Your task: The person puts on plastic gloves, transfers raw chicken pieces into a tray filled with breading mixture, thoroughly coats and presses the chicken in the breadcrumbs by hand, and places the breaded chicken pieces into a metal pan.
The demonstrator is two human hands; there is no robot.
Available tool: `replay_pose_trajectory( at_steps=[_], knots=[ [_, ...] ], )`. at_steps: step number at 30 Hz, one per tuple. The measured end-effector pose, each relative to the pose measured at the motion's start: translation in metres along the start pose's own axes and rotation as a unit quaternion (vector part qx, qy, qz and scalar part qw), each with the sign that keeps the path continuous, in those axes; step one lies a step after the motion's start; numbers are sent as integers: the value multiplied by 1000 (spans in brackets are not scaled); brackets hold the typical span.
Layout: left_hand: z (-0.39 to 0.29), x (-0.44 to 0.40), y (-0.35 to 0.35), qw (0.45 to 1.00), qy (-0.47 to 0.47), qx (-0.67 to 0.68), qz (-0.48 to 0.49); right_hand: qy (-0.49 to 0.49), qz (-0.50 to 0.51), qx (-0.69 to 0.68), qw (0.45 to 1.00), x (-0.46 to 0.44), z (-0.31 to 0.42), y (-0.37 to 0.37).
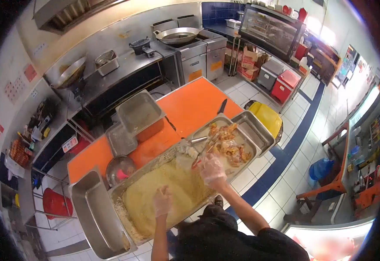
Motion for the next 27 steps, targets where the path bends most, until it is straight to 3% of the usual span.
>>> replay_pose_trajectory(
  at_steps=[2, 3, 5, 7, 8, 10, 11, 13, 14, 16, 17, 18, 20, 22, 23, 24, 25, 27],
  knots=[
    [-15, -4, -27, 1000, -5, 4, 12, 75, -91, 88, 989, -20, -22, 21],
    [-28, -7, -41, 1000, -18, -1, -6, 80, 46, 129, 987, -41, -53, -24],
    [-65, -6, -61, 999, -30, -10, -23, 110, 82, 133, 982, -45, -52, -15],
    [-114, 0, -74, 986, 54, -154, -42, 145, 114, 149, 971, -53, -56, -8],
    [-124, 2, -90, 986, 56, -154, -44, 178, 91, 139, 970, -51, -56, -7],
    [-142, 7, -106, 990, 22, 89, -109, 212, 67, 122, 967, -49, -51, 11],
    [-141, 1, -118, 990, 23, 85, -111, 236, 64, 93, 965, -38, -37, 41],
    [-148, -11, -139, 980, -111, 114, -123, 269, 5, -12, 963, -28, -34, 52],
    [-151, -15, -147, 973, -155, 122, -123, 264, 6, -16, 964, -21, -42, 40],
    [-152, -35, -161, 950, -104, 285, -69, 233, -51, -173, 955, -14, -53, 47],
    [-125, -51, -169, 952, -104, 282, -65, 229, -53, -176, 956, -13, -59, 51],
    [-83, -74, -180, 971, -144, 183, -51, 206, -70, -193, 957, -10, -67, 71],
    [-91, -81, -187, 979, -184, 82, -39, 185, -87, -211, 956, -3, -80, 105],
    [-174, -63, -175, 986, -167, 15, -20, 116, -217, -180, 952, 10, -108, 141],
    [-203, -58, -171, 987, -162, -8, -12, 64, -207, -151, 965, 9, -138, 126],
    [-210, -61, -168, 986, -117, 117, 6, 10, -198, -121, 973, 9, -167, 111],
    [-217, -65, -168, 968, -69, 240, 26, -50, -244, -175, 953, 12, -185, 123],
    [-238, -70, -173, 964, -60, 255, 50, -113, -288, -227, 923, 18, -213, 135]
  ],
)
Point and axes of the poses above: each hand's wrist, its own x-axis away from the middle knuckle, its own y-axis out of the back of the hand, z = x × y, the point moved 6 cm from there along -x, towards the middle knuckle, and after that the axes turned 3 degrees about y, right-handed, at the moved point
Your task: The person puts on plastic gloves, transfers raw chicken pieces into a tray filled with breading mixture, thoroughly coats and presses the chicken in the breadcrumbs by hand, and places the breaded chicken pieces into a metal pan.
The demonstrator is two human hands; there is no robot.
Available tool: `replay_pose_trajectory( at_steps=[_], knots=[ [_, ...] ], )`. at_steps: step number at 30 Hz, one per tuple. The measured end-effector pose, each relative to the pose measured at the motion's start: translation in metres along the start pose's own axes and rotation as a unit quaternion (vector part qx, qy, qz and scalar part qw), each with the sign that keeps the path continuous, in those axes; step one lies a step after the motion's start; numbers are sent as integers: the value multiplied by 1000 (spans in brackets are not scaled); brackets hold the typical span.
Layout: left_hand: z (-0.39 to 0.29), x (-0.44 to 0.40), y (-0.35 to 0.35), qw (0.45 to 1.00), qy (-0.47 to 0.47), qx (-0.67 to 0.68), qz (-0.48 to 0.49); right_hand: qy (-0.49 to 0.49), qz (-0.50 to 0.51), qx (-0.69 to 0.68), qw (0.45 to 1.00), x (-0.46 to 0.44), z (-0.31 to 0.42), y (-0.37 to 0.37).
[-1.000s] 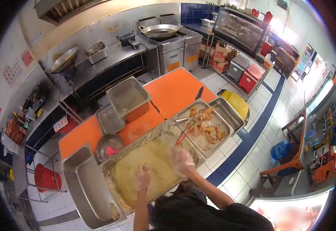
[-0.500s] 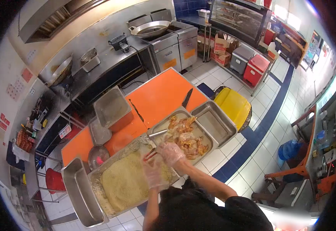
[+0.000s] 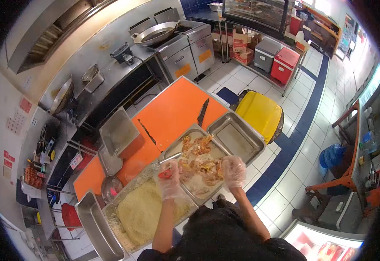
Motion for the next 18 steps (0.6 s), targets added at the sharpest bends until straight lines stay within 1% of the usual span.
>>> replay_pose_trajectory(
  at_steps=[2, 3, 4, 5, 7, 8, 9, 10, 11, 12, 13, 14, 15, 17, 18],
  knots=[
    [-17, -9, -18, 1000, 13, 20, 17, -26, -46, 39, 998, -10, -16, 14],
    [-24, -14, -25, 999, 33, 19, -7, -27, -49, 38, 998, -15, -20, 15],
    [-28, -21, -33, 998, 53, 20, -32, -16, -89, 43, 995, -21, -22, 20],
    [-28, -33, -45, 998, 51, 19, -30, -5, -130, 48, 990, -25, -25, 25],
    [-10, -63, -66, 995, 73, -55, -35, -2, -144, 70, 987, -33, -42, 20],
    [3, -79, -74, 995, 74, -55, -34, -3, -140, 76, 987, -37, -51, 16],
    [11, -95, -85, 962, 19, -271, -18, -4, -136, 81, 987, -40, -58, 12],
    [11, -98, -91, 927, -7, -375, -5, -4, -136, 82, 987, -41, -62, 7],
    [12, -100, -97, 880, -37, -473, 1, -12, -123, 90, 988, -41, -66, 0],
    [10, -98, -98, 928, -6, -372, -5, -18, -110, 97, 989, -42, -68, -5],
    [8, -98, -99, 964, 24, -265, -12, -17, -112, 98, 989, -44, -69, -8],
    [12, -98, -98, 964, 21, -265, -10, -20, -116, 109, 987, -45, -70, -12],
    [19, -93, -87, 972, -11, -231, -50, -27, -121, 119, 985, -44, -70, -16],
    [15, -86, -67, 975, -41, -201, -85, -44, -121, 121, 984, -43, -69, -21],
    [-2, -76, -57, 983, -28, -165, -70, -57, -106, 111, 986, -42, -66, -20]
  ],
)
Point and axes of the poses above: each hand's wrist, its own x-axis away from the middle knuckle, its own y-axis out of the back of the hand, z = x × y, the point moved 6 cm from there along -x, towards the middle knuckle, and after that the axes turned 3 degrees about y, right-handed, at the moved point
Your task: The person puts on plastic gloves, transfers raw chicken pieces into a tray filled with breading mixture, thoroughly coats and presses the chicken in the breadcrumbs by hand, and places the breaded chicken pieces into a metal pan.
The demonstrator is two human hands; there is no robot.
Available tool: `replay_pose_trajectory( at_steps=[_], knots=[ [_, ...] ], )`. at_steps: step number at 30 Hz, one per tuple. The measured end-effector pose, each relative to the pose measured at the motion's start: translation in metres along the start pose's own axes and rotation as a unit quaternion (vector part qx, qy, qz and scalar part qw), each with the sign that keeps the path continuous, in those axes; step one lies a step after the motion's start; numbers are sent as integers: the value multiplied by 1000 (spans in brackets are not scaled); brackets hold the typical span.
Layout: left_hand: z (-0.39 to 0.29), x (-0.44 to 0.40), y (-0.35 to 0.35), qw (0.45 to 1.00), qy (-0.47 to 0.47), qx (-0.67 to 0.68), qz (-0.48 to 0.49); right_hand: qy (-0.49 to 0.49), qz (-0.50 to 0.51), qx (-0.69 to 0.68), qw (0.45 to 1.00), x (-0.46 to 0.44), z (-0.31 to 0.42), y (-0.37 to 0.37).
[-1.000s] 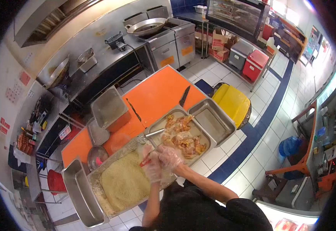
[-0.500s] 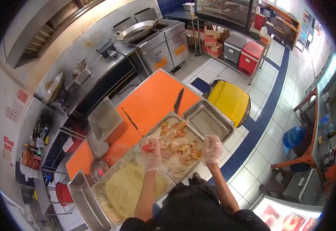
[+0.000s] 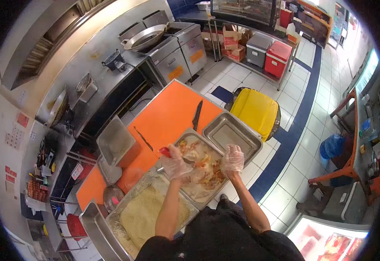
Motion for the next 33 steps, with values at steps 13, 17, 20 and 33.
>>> replay_pose_trajectory(
  at_steps=[13, 17, 20, 33],
  knots=[
    [-25, 78, 19, 894, -402, -96, 173, -4, -7, -34, 999, 0, -9, -9],
    [4, 62, 2, 914, -347, -118, 175, 11, -17, -38, 999, 2, -10, -9],
    [-3, 50, -27, 930, -328, -87, 139, 12, -28, -61, 998, 3, -13, -11],
    [-28, 15, -17, 987, -121, 22, 104, -19, -15, -53, 998, 3, -11, -4]
  ],
)
Point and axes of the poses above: each hand's wrist, its own x-axis away from the middle knuckle, its own y-axis out of the back of the hand, z = x × y, the point moved 6 cm from there along -x, towards the middle knuckle, and after that the axes turned 3 degrees about y, right-handed, at the moved point
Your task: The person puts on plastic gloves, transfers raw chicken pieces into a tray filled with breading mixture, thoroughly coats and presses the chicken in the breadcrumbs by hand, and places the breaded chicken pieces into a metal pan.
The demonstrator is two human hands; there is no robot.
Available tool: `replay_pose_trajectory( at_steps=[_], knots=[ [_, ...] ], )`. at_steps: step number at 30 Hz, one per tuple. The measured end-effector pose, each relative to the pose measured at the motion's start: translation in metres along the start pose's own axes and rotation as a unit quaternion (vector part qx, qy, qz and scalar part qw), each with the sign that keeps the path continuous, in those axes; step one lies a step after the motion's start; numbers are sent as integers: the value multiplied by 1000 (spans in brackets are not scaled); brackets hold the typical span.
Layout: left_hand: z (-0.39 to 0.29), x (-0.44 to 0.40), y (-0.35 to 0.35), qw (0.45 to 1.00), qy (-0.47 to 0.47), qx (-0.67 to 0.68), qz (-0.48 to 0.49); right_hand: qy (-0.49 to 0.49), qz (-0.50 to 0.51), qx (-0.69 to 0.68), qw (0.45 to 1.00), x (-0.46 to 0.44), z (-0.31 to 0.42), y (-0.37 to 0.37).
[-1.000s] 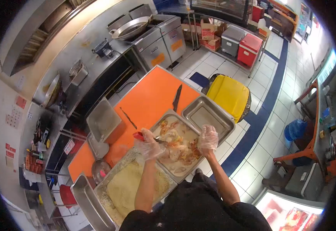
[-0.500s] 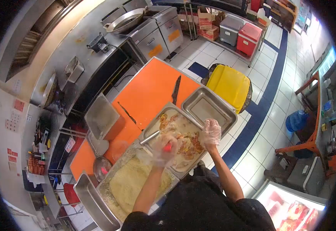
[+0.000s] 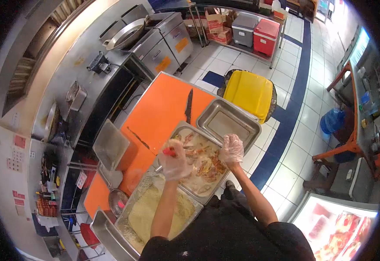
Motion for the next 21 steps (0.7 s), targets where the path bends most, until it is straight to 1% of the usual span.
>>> replay_pose_trajectory(
  at_steps=[1, 2, 3, 4, 5, 7, 8, 9, 11, 12, 14, 15, 17, 18, 20, 21],
  knots=[
    [17, 12, 7, 938, 196, 279, -53, 2, 2, -3, 1000, 0, 0, 0],
    [-8, 12, 9, 993, 68, 77, 53, 3, 3, -5, 1000, 0, 0, 0],
    [-32, 17, 11, 985, -93, -108, 99, -2, 1, -5, 1000, 0, 0, 2],
    [-15, 13, 11, 984, -92, -109, 102, -1, 5, -7, 1000, 0, 2, 3],
    [24, 6, 10, 995, -1, 22, 99, 2, 11, -8, 1000, -1, 3, 2],
    [37, 0, 6, 980, 94, 153, 85, 2, 14, -10, 1000, 0, 0, -1],
    [31, -11, -3, 994, 68, 61, 61, 3, 12, -11, 1000, 0, -2, -2],
    [12, -27, -17, 998, 41, -31, 38, 4, 14, -11, 1000, -1, 0, -3],
    [-15, -46, -38, 977, -13, -211, -4, -4, 12, 10, 1000, 0, 2, 0],
    [-3, -48, -44, 978, -12, -209, -3, -3, 12, 13, 1000, 2, 2, 2],
    [32, -61, -58, 961, -71, -263, -50, 3, 14, 5, 1000, -1, 4, 2],
    [45, -64, -64, 962, -76, -259, -48, -6, 18, -5, 1000, -2, 4, 3],
    [70, -62, -61, 967, -34, -245, -63, 3, 7, -10, 1000, -1, 2, 4],
    [70, -61, -62, 967, -37, -245, -63, 14, 4, -16, 1000, -1, 2, 3],
    [65, -56, -53, 960, -68, -230, -145, 17, 5, -6, 1000, -1, 0, 2],
    [65, -58, -50, 959, -69, -231, -148, 20, 6, 9, 1000, -1, -1, 1]
  ],
)
Point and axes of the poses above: each hand's wrist, its own x-axis away from the middle knuckle, its own y-axis out of the back of the hand, z = x × y, the point moved 6 cm from there along -x, towards the middle knuckle, and after that the axes turned 3 degrees about y, right-handed, at the moved point
